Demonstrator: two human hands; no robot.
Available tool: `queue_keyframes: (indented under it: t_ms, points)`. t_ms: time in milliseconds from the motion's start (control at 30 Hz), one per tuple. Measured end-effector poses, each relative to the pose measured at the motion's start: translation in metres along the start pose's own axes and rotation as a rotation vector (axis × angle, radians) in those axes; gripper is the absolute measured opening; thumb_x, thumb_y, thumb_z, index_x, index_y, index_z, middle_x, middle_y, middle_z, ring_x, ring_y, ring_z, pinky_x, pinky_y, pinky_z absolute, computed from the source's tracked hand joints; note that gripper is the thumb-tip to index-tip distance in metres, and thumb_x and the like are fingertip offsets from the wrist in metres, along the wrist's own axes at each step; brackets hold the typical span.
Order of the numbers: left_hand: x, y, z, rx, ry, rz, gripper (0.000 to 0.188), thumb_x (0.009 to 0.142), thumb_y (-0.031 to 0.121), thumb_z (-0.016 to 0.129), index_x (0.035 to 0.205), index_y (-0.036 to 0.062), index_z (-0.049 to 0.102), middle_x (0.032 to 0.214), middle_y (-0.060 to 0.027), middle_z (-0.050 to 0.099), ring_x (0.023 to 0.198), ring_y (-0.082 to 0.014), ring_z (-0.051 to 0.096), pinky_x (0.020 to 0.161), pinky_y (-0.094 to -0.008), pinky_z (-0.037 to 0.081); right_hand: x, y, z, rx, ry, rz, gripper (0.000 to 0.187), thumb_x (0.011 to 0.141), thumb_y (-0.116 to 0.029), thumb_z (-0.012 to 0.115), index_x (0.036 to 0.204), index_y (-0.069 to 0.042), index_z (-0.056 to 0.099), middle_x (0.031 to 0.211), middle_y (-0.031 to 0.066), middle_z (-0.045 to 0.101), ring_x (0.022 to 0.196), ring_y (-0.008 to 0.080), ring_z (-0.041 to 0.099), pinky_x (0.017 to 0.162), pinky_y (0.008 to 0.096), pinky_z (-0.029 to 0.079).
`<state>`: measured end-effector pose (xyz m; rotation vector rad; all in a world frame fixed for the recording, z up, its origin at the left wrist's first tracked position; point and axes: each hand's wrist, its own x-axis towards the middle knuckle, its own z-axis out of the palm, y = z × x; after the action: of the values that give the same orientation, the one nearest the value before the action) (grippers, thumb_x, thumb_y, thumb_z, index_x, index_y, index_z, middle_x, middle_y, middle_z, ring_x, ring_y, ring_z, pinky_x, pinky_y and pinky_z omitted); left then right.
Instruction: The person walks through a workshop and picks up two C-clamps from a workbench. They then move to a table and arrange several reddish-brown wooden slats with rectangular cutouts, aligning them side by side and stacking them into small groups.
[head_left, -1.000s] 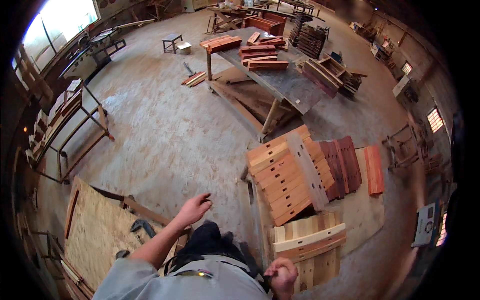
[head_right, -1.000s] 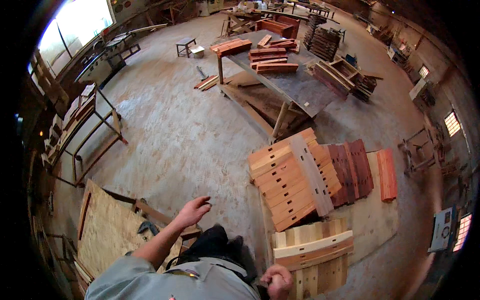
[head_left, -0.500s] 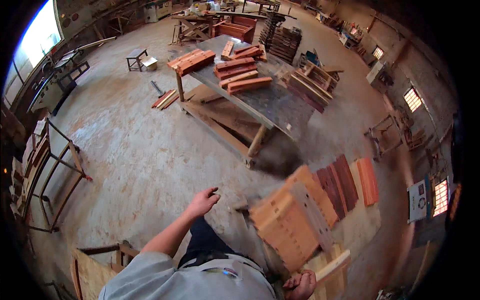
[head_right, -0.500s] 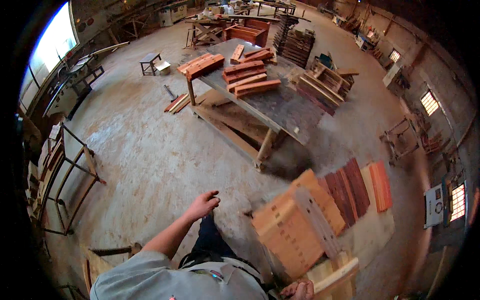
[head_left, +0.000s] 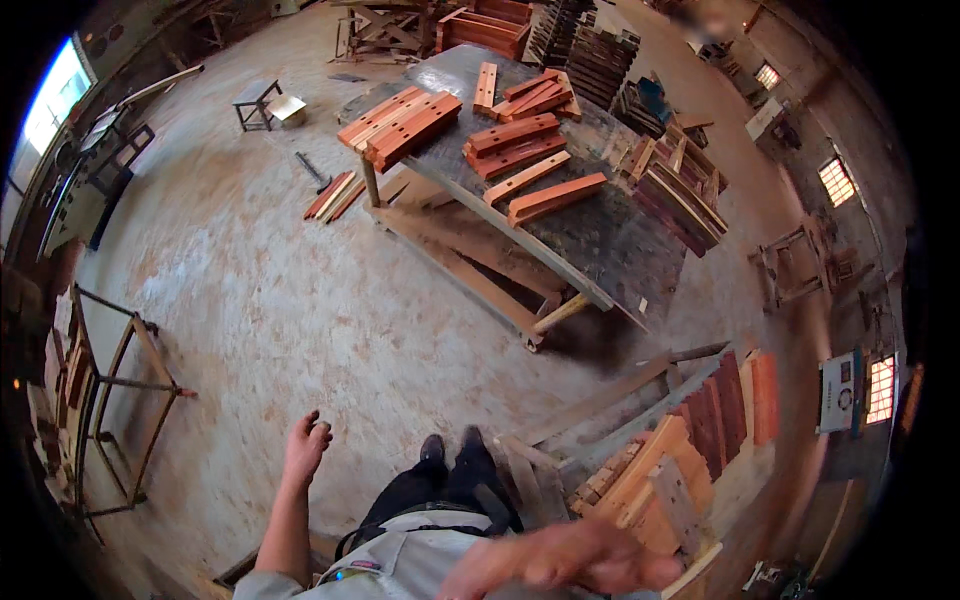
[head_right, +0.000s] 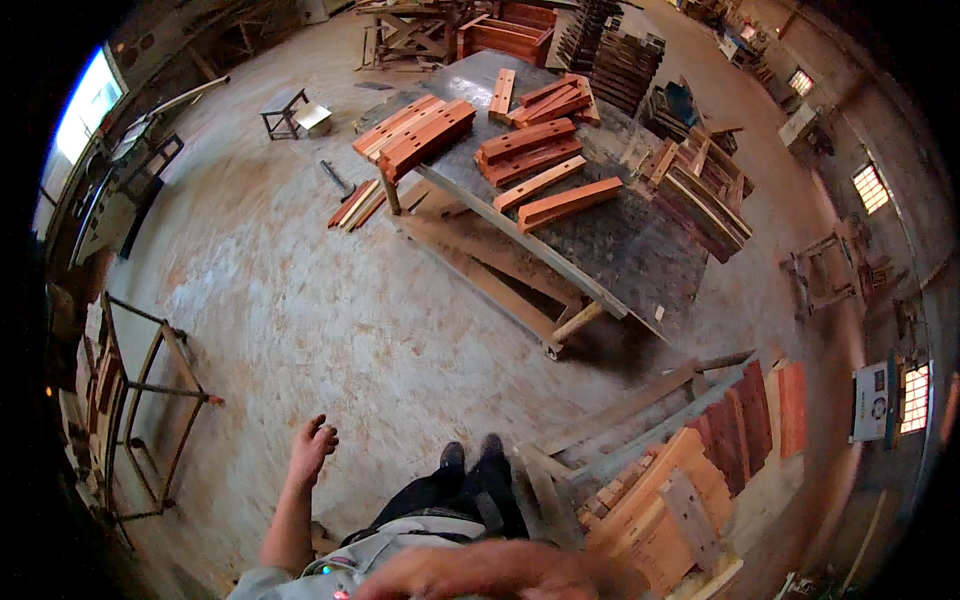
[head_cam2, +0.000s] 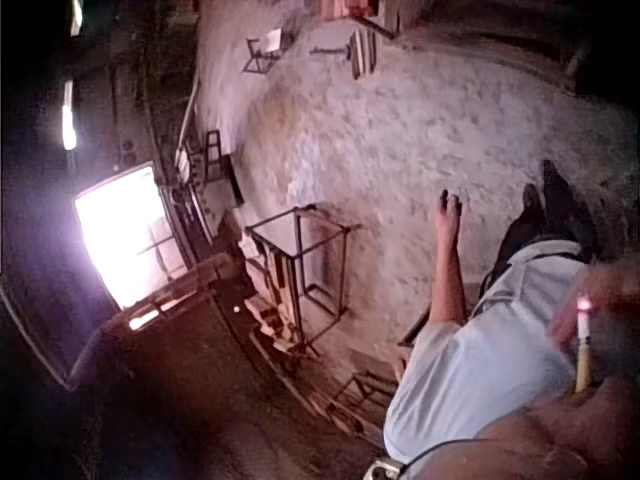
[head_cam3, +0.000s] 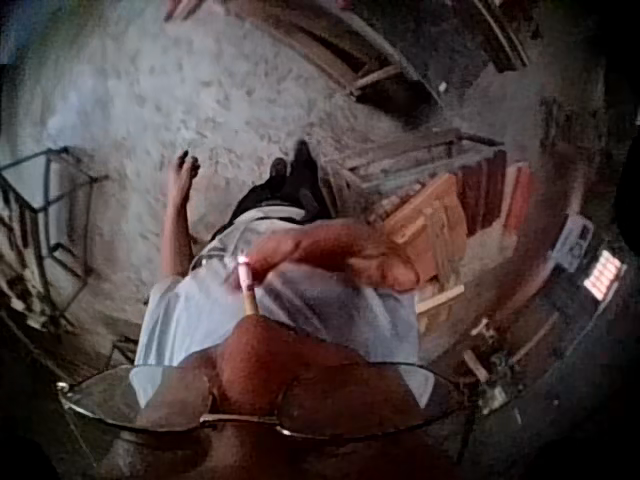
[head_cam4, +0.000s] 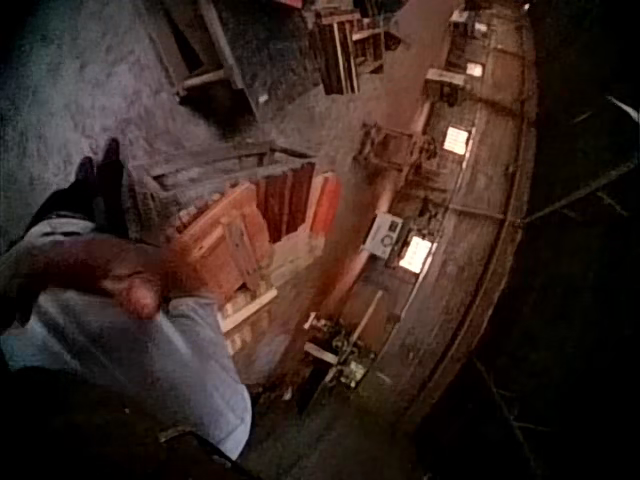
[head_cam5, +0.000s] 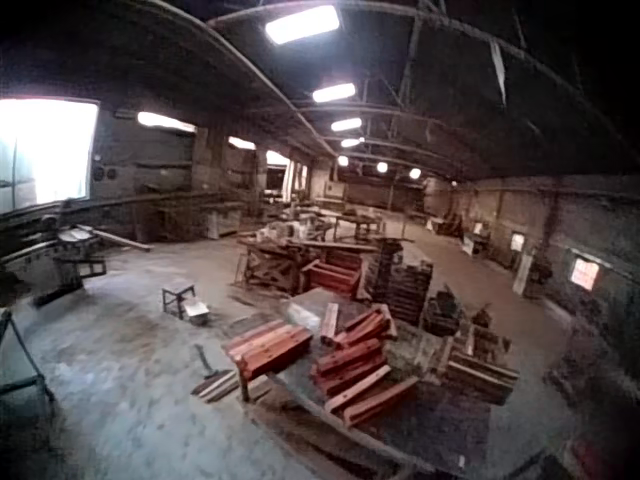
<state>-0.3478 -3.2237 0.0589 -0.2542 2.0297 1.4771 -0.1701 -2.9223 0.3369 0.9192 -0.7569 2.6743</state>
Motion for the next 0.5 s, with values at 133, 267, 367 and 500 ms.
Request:
queue_keyframes:
  t_ms: [133, 267, 367, 500]
  points:
    - [0.039, 0.048, 0.007, -0.032, 0.018, -0.02, 0.06, 0.093, 0.018, 0.06, 0.144, -0.0078, 0.042, 0.102, -0.011, 0.066, 0.084, -0.0147, 0.062, 0.073, -0.0282, 0.051, 0.099, 0.002, -0.011, 0.413, -0.138, 0.096, 0.107, 0.084, -0.081, 0.049, 0.156, -0.01, 0.016, 0.156, 0.028, 0.024, 0.143, 0.0433, 0.025, 0.111, 0.0581, 0.02]
    - [0.108, 0.093, 0.017, -0.062, 0.003, 0.048, 0.057, 0.094, 0.016, 0.059, 0.143, -0.0087, 0.042, 0.103, -0.0098, 0.065, 0.084, -0.0136, 0.061, 0.074, -0.027, 0.05, 0.125, 0.03, -0.057, 0.464, -0.161, 0.005, 0.121, 0.079, -0.083, 0.053, 0.16, -0.004, 0.009, 0.161, 0.0273, 0.019, 0.148, 0.0405, 0.023, 0.116, 0.0551, 0.017]
    - [0.161, 0.145, 0.027, -0.023, -0.052, 0.076, 0.057, 0.096, 0.017, 0.058, 0.144, -0.0086, 0.042, 0.106, -0.0103, 0.065, 0.087, -0.0152, 0.062, 0.076, -0.028, 0.051, 0.165, 0.029, -0.109, 0.452, -0.244, 0.018, 0.128, 0.077, -0.082, 0.059, 0.157, 0.004, 0.008, 0.161, 0.0268, 0.02, 0.147, 0.0357, 0.026, 0.116, 0.0501, 0.018]
    - [0.216, 0.201, 0.024, 0.103, -0.105, 0.066, 0.058, 0.097, 0.021, 0.059, 0.144, -0.0077, 0.041, 0.113, -0.0138, 0.066, 0.095, -0.0207, 0.065, 0.082, -0.0319, 0.053, 0.213, 0.023, -0.144, 0.595, -0.11, 0.106, 0.132, 0.075, -0.083, 0.06, 0.154, 0.011, 0.011, 0.159, 0.0253, 0.025, 0.142, 0.0309, 0.033, 0.116, 0.0445, 0.021]
